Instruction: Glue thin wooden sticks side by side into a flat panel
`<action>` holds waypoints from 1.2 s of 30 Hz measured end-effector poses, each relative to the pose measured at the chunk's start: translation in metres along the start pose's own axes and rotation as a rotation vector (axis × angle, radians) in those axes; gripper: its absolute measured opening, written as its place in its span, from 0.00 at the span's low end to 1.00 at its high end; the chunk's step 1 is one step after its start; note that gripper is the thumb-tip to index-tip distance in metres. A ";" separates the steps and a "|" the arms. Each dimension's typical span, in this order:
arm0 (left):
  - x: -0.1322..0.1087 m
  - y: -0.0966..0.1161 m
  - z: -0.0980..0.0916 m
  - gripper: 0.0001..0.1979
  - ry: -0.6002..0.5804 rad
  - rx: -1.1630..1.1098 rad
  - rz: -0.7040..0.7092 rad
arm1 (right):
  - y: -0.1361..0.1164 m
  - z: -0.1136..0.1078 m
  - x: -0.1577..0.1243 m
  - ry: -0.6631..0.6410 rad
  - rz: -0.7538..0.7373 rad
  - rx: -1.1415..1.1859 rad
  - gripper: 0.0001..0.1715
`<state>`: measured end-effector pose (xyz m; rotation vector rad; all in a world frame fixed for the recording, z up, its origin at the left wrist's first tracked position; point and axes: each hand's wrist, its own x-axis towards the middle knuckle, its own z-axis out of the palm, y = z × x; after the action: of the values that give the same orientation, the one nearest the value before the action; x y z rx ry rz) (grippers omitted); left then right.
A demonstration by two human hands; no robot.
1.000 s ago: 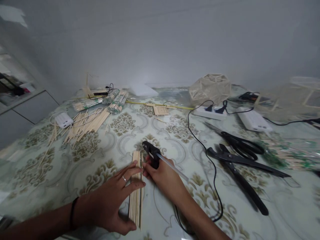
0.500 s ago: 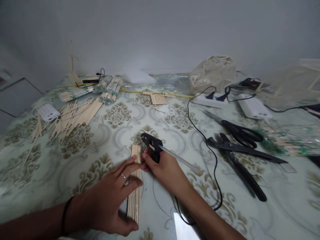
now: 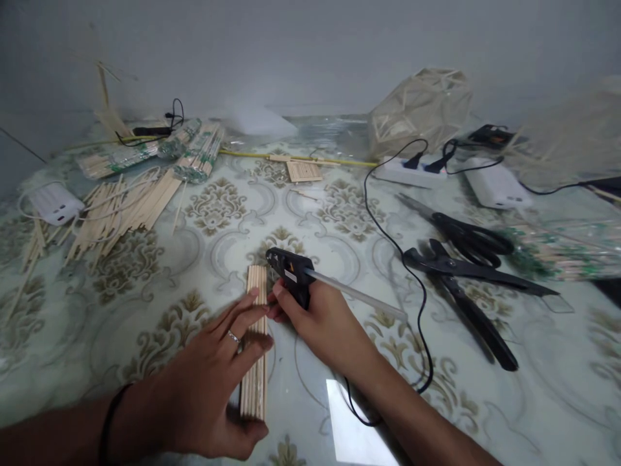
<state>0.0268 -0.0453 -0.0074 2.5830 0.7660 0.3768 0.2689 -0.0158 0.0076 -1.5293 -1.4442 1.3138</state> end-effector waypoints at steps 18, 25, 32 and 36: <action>0.005 -0.015 -0.027 0.23 -0.004 -0.107 0.064 | -0.012 -0.003 -0.011 -0.064 0.089 0.003 0.28; 0.005 -0.016 -0.028 0.17 0.015 -0.079 0.129 | -0.011 -0.005 -0.015 -0.034 0.074 -0.046 0.26; 0.002 -0.019 -0.027 0.11 -0.009 -0.089 0.161 | -0.011 -0.006 -0.016 -0.027 0.075 -0.060 0.27; 0.004 -0.020 -0.027 0.14 -0.021 -0.096 0.141 | -0.011 -0.006 -0.016 -0.034 0.075 -0.073 0.25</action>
<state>0.0111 -0.0196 0.0081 2.5528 0.5467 0.4182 0.2723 -0.0282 0.0232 -1.6300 -1.4828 1.3502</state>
